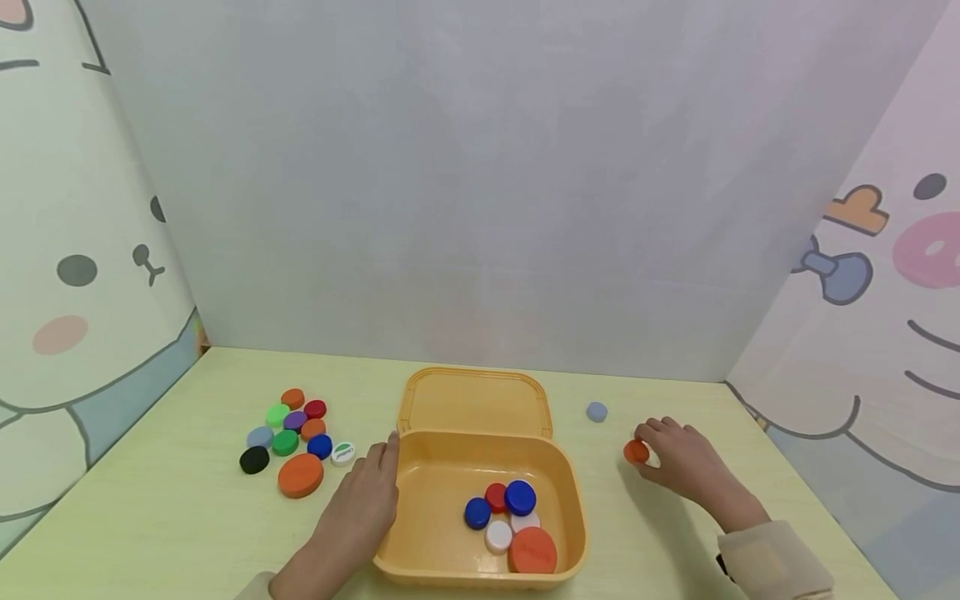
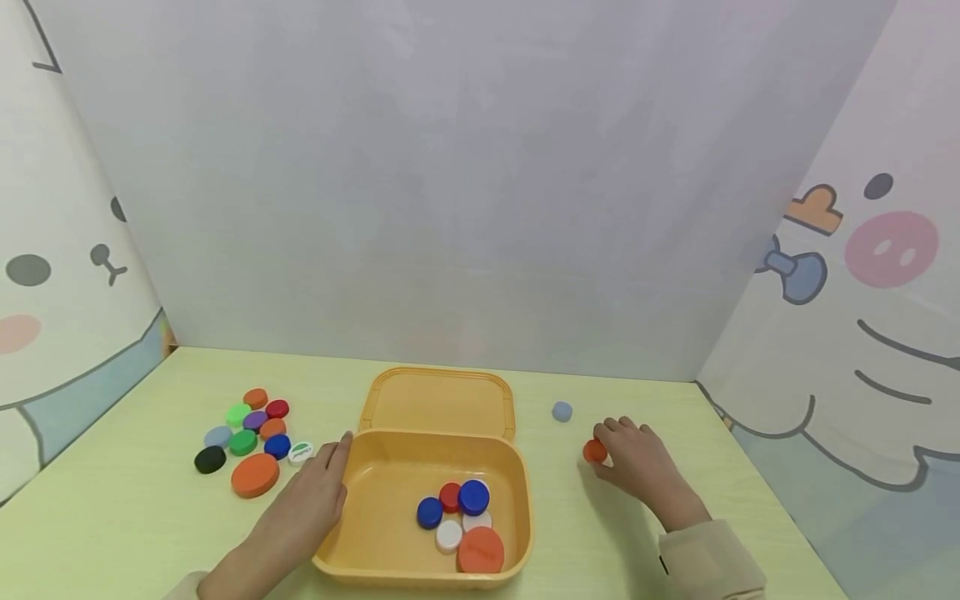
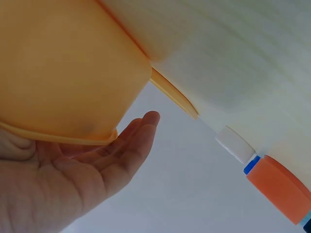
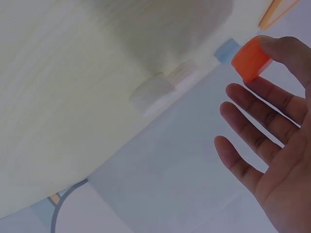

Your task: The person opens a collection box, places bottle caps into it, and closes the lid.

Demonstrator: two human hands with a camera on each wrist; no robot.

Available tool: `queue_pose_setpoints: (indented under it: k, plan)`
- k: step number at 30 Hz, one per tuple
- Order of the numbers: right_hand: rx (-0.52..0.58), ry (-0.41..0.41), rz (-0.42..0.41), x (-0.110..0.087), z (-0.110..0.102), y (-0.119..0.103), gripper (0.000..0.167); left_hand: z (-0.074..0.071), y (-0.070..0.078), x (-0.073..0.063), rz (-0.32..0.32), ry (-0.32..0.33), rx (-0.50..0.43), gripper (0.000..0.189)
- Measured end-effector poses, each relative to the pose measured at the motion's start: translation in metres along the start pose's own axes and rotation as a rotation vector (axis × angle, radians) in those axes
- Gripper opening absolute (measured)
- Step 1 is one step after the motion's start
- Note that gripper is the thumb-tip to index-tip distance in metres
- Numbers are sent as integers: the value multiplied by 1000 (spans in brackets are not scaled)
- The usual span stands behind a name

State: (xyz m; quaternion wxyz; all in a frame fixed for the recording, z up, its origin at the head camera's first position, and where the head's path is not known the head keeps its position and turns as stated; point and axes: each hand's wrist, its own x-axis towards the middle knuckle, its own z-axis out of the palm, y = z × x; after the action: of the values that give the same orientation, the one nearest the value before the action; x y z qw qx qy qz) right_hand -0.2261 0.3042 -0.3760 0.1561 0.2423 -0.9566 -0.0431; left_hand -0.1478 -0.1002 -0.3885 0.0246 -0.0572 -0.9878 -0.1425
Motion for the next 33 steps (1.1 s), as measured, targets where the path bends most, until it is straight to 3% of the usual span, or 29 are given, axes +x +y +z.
queue_pose_setpoints:
  k: [5,18,27,33]
  plan:
    - [-33,71,-53,7,-8,-16,26,-1,0,0,-3,-1,-4,61]
    - [-79,167,-170,24,-33,-65,32,0,0,0,-18,-11,-26,60]
    - [-43,170,-247,28,-38,-92,30,-1,0,-1,-21,-12,-36,60]
    - [-32,124,-270,29,-34,-101,31,-2,1,-1,-8,-5,-31,60]
